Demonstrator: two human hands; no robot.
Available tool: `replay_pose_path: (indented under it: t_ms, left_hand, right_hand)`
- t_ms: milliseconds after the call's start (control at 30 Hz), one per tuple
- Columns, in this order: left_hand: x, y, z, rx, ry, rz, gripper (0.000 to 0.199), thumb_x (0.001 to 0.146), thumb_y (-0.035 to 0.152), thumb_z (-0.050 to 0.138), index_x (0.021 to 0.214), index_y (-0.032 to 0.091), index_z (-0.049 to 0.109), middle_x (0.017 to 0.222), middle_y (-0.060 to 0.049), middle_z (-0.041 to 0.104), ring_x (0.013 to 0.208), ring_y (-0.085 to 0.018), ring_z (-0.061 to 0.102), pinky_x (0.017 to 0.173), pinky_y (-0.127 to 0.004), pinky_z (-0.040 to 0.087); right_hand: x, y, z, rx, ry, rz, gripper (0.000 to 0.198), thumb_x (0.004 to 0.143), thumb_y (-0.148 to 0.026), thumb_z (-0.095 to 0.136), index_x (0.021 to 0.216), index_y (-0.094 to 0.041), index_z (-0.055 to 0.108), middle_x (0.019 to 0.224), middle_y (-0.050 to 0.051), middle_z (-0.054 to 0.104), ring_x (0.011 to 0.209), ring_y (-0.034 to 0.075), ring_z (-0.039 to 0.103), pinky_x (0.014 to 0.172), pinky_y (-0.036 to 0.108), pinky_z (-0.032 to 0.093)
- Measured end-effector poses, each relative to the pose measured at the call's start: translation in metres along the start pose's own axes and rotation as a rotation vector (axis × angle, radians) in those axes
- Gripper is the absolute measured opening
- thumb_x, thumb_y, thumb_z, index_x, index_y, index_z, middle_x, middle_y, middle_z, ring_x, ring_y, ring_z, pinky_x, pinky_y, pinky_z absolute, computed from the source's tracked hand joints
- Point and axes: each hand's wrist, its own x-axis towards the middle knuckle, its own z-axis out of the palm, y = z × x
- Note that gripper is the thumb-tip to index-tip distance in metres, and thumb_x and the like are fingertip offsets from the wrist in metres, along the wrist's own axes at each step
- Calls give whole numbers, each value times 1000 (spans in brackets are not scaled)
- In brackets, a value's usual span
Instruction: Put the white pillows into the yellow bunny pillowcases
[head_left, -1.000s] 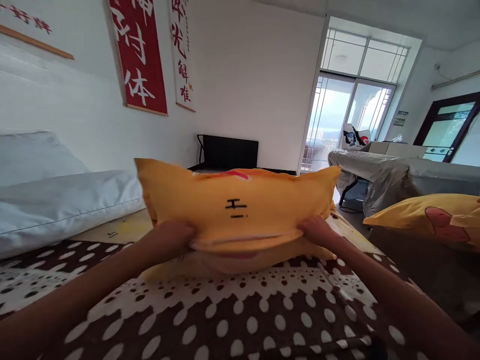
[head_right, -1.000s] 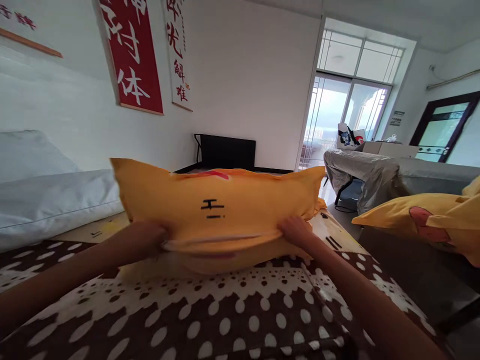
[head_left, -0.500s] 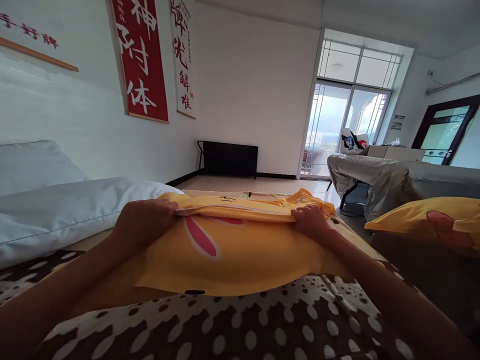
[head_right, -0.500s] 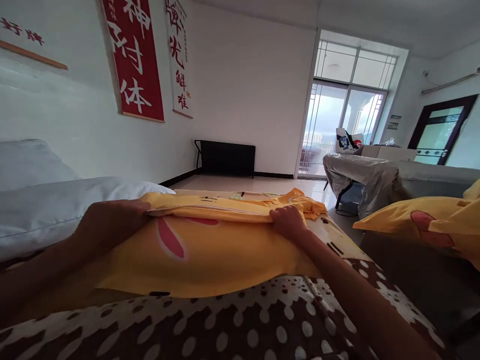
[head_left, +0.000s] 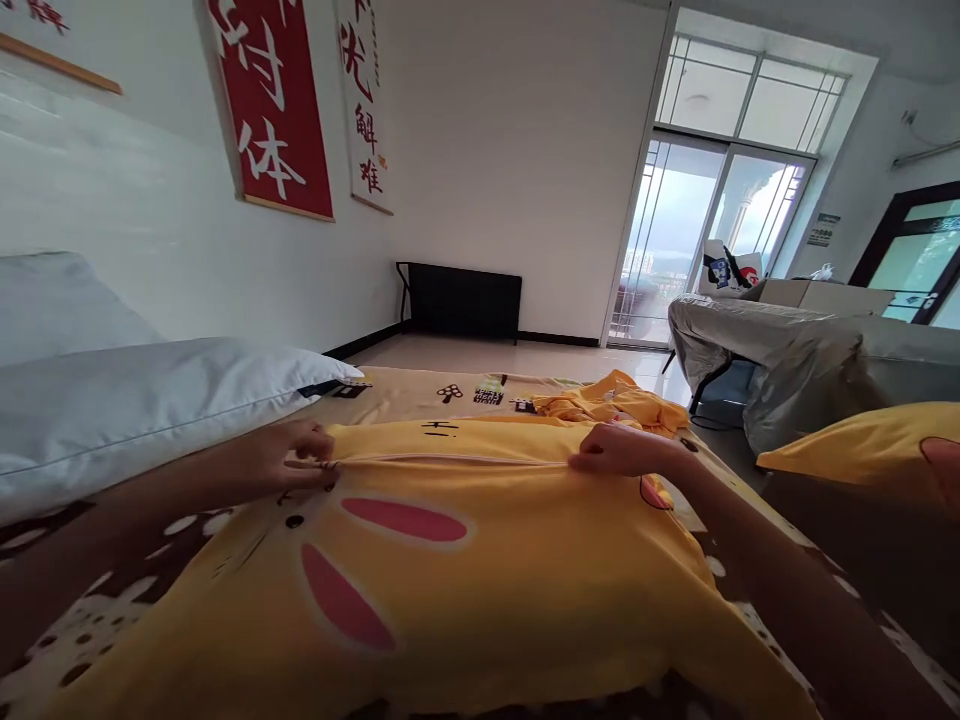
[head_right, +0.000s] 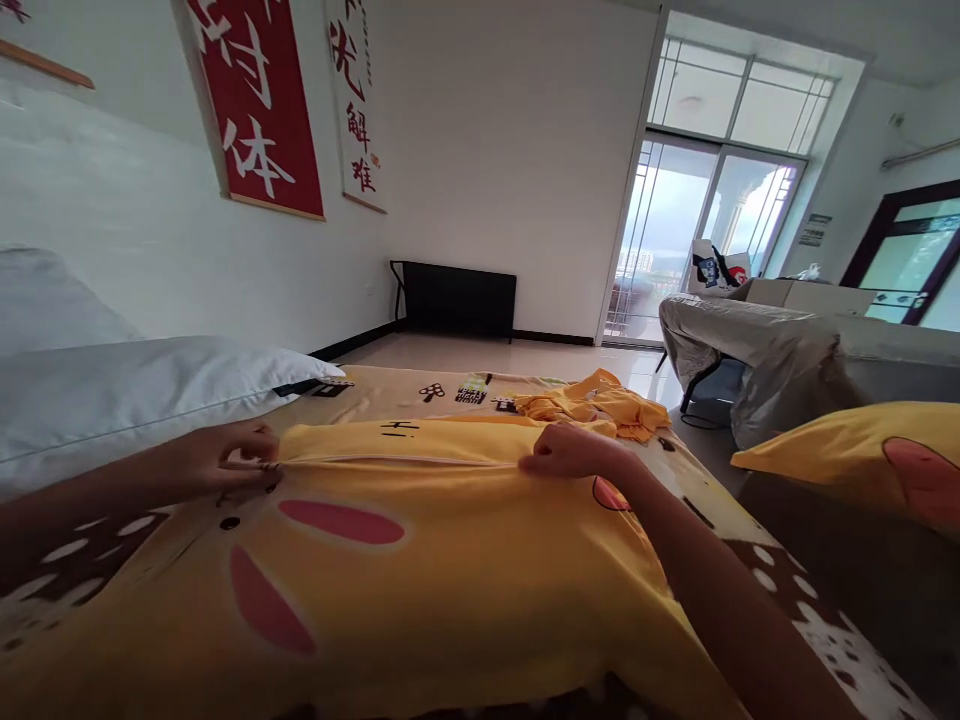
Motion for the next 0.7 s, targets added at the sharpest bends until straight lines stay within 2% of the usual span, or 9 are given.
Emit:
replay_pose_path:
  t_ms: [100,167,233,333,400,467,567,633,700]
  left_hand:
    - [8,24,7,-18,-79,126,22,79,35,43,75,17,54,91,-5,58,86,-18,51,82,-27,39]
    - [10,52,20,65,5,184,21,82,30,40,86,17,56,95,-9,60,90,-21,52,85,-34,39]
    - [8,85,38,140,33,409,25,89,27,35,95,19,58,111,-9,60,110,-24,49,97,-39,33]
    - [11,133,66,175,-36,681,34,93,27,30,115,18,54,123,-11,57,112,-23,50,98,-40,33]
    - [20,156,80,122,-104,783,41,94,33,29,129,18,45,132,-10,51,117,-23,48,102,-39,32]
    - [34,169,90,38,-170,823,50,93,42,32,136,18,38,139,-10,45,125,-23,43,108,-38,28]
    - [52,175,99,-65,-245,832,59,91,49,34,140,18,32,144,-10,39,131,-23,37,112,-37,24]
    - [58,176,102,-76,-292,819,60,91,50,33,142,19,29,146,-9,36,133,-23,35,113,-38,23]
    - [61,179,103,-59,-330,795,61,91,50,32,143,20,26,148,-9,32,134,-24,33,112,-40,24]
  right_hand:
    - [15,1,1,-91,-13,-38,16,69,-28,61,59,-17,56,56,-5,44,54,8,35,51,22,23]
    - [24,4,3,-108,11,-8,7,64,-24,64,61,-18,61,59,-4,50,58,9,39,52,22,24]
    - [32,10,7,-83,35,10,12,66,-26,62,57,-17,61,57,-4,49,58,9,40,53,22,24]
    - [41,24,20,-5,143,-4,19,70,-28,58,56,-17,59,61,-3,49,61,10,42,56,23,28]
    - [45,34,34,60,249,-9,18,72,-28,57,58,-17,57,69,-2,51,66,10,44,59,22,30]
    - [46,44,51,132,339,-4,18,74,-26,54,58,-17,52,73,-2,51,66,10,44,60,22,32]
    - [40,52,67,200,445,15,17,75,-22,51,60,-18,45,73,-1,50,66,10,45,60,21,33]
    - [32,54,67,164,527,25,14,73,-16,49,61,-19,42,72,-1,50,66,11,45,61,22,34]
    - [24,54,61,68,665,36,14,70,-10,46,61,-19,41,71,0,51,65,12,44,61,23,34]
